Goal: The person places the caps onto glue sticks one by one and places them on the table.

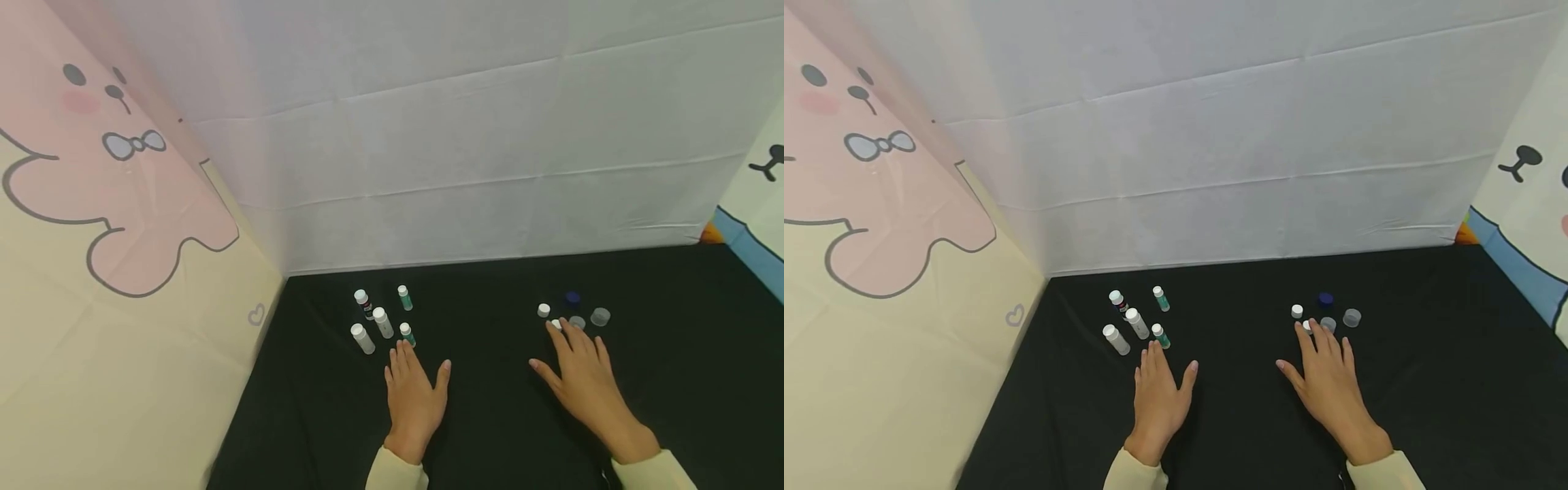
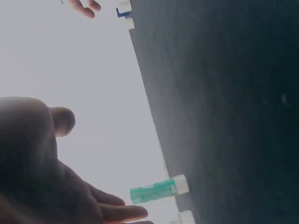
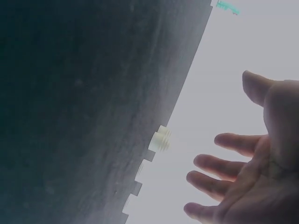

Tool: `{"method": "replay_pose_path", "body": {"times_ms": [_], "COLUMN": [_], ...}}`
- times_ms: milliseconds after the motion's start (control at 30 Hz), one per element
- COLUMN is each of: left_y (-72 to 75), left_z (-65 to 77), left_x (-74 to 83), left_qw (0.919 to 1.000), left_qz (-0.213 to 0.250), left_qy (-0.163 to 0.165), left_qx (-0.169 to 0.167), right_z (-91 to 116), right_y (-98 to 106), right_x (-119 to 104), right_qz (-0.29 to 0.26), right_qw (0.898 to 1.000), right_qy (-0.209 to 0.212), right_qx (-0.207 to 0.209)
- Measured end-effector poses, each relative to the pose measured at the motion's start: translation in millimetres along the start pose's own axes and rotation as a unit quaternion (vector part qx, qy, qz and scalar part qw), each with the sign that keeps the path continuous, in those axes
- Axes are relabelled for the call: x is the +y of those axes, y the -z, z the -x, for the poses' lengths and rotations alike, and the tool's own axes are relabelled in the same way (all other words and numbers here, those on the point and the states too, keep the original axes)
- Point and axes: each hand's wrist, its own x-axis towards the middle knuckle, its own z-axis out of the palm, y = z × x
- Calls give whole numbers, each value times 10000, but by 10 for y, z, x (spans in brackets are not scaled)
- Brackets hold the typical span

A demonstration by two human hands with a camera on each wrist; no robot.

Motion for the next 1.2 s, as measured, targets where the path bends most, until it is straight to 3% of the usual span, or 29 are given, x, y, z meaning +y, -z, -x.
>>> {"method": "replay_pose_path", "body": {"times_ms": [267,433,633,1200], "left_y": [-40,-55,-60,-124], "left_z": [-131,-221,-311,-472], "left_x": [-125,-175,-215,-236], "left_qw": [9945,9919,9890,9864], "left_qz": [630,720,800,808], "left_qy": [251,386,299,149], "left_qx": [805,967,1211,1424], "right_z": [-74,-136,-211,-392], "right_y": [9,13,-1,-36], "right_x": [28,52,115,238], "right_qz": [137,69,13,14], "right_qw": [9993,9980,9957,9980], "right_qy": [41,112,248,61], "right_qx": [336,625,898,628]}}
